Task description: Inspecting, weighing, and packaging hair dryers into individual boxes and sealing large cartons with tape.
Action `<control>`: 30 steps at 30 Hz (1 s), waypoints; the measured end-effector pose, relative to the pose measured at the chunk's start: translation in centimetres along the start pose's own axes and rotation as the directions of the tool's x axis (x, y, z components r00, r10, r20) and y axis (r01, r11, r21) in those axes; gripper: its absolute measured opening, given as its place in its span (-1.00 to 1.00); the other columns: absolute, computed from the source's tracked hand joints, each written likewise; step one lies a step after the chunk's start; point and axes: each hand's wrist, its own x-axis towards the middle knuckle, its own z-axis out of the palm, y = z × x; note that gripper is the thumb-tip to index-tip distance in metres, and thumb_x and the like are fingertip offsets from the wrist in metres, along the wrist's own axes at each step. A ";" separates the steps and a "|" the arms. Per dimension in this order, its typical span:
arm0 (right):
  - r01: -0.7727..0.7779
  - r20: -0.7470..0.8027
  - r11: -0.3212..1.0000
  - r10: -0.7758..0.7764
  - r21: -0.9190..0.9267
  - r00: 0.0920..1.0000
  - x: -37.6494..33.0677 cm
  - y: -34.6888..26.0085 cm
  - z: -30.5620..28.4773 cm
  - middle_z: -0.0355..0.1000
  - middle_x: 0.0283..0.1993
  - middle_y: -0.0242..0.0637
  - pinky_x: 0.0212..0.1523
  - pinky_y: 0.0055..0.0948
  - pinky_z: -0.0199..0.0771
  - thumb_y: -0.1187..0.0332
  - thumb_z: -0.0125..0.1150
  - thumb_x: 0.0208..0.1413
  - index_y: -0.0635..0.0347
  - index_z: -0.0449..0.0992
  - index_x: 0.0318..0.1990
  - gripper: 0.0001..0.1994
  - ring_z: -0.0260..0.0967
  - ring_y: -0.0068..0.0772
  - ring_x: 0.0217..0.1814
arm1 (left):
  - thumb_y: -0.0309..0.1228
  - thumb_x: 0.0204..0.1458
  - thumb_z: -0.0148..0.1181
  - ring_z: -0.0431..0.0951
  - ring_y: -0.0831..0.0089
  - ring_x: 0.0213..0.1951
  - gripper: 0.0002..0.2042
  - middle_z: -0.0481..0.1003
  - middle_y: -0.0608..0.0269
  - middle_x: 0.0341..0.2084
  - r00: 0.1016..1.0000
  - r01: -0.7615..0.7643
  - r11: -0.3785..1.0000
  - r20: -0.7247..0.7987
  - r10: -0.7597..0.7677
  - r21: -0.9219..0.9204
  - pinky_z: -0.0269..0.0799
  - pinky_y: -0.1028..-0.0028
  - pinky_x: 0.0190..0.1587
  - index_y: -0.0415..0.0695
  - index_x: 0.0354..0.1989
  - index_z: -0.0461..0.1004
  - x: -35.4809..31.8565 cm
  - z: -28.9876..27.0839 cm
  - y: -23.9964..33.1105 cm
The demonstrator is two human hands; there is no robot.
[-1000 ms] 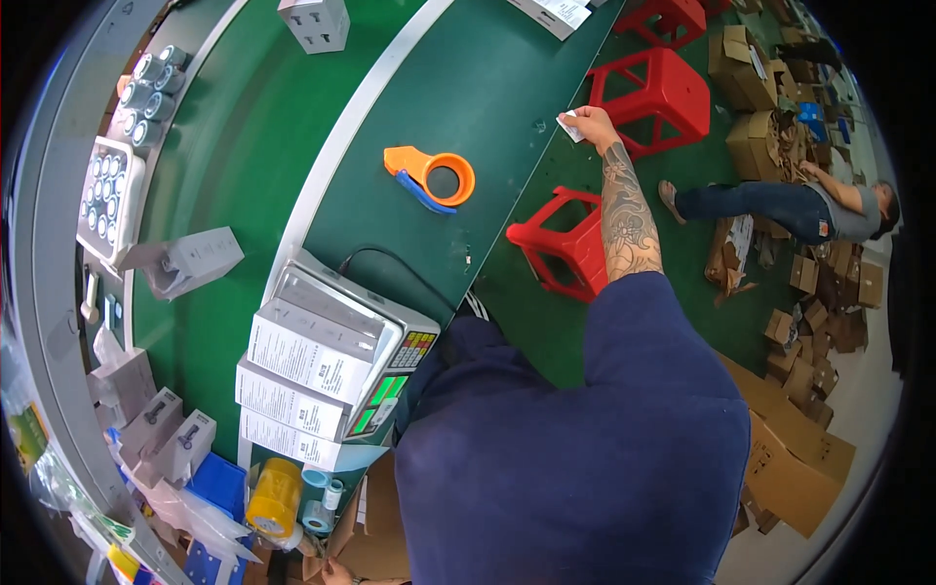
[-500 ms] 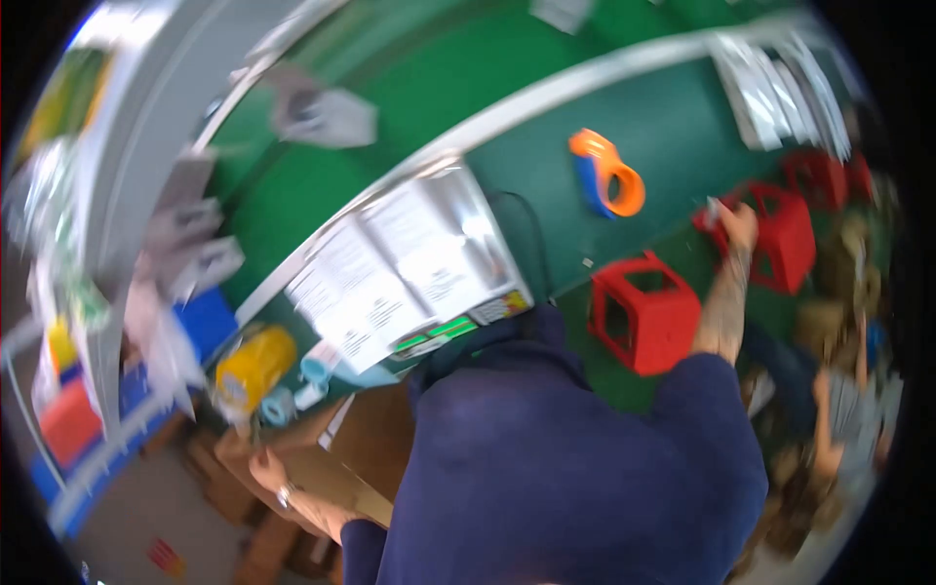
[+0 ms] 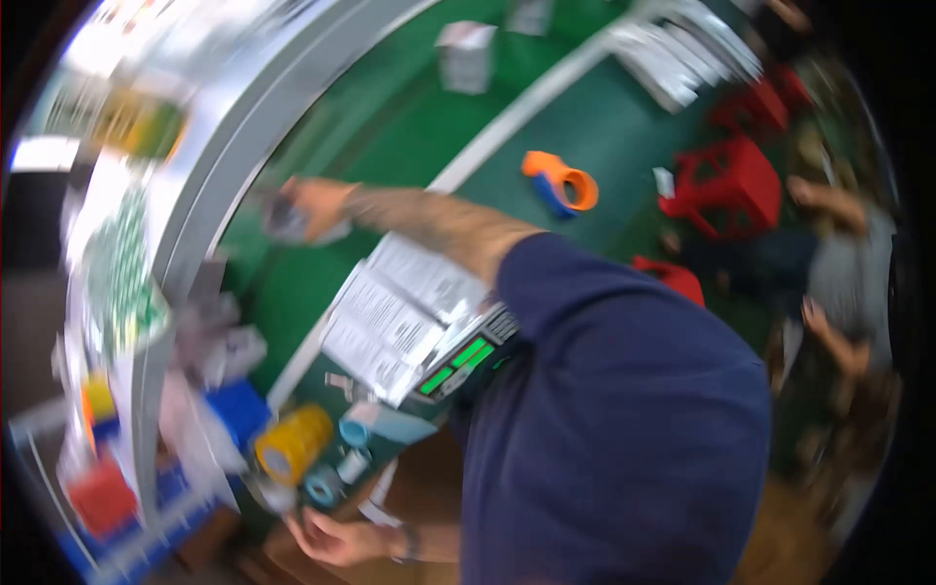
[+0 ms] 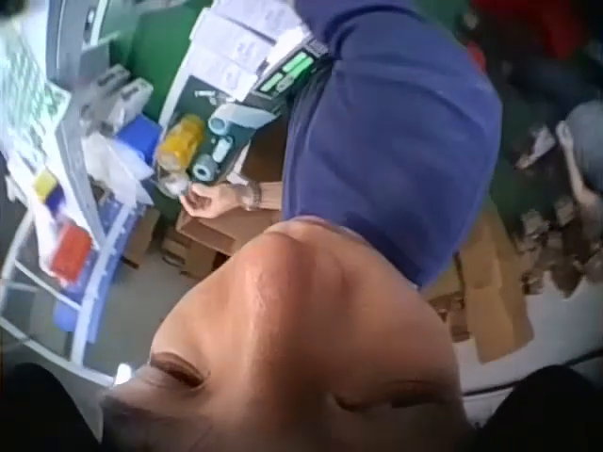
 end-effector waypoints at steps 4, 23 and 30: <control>0.362 0.125 0.864 -0.340 -0.350 0.932 0.7 -7.1 -1.7 0.50 -0.19 -0.36 -0.11 -0.30 0.49 0.33 0.35 -0.42 0.07 0.49 -0.11 -0.48 0.45 -0.27 -0.21 | -0.46 0.16 0.09 0.48 0.28 -0.06 -0.73 0.42 0.02 -0.03 0.974 0.222 0.914 0.122 -0.191 -0.340 0.43 0.42 0.08 -0.22 0.03 0.39 -2.3 2.6 -1.0; 0.040 -0.240 0.888 0.080 0.458 0.968 -25.3 -21.2 -0.1 0.35 -0.18 -0.10 -0.10 -0.31 0.31 0.34 0.35 -0.04 0.22 0.32 -0.14 -0.63 0.34 -0.27 -0.16 | -0.27 0.03 0.04 0.36 0.22 -0.02 -0.69 0.28 -0.01 0.00 0.436 0.653 0.650 0.895 0.096 -0.388 0.27 0.26 0.03 -0.10 -0.10 0.23 -3.4 10.3 4.5; 0.033 -0.173 0.701 0.131 0.713 0.976 -25.5 -24.3 0.0 0.36 -0.28 -0.39 -0.22 -0.61 0.26 0.50 0.27 -0.04 0.16 0.41 -0.36 -0.87 0.24 -0.56 -0.34 | -0.52 0.06 0.07 0.42 0.23 -0.02 -0.62 0.41 0.03 -0.09 0.665 0.597 0.528 0.741 0.096 -0.604 0.28 0.26 0.10 -0.02 0.03 0.11 -4.6 9.1 5.6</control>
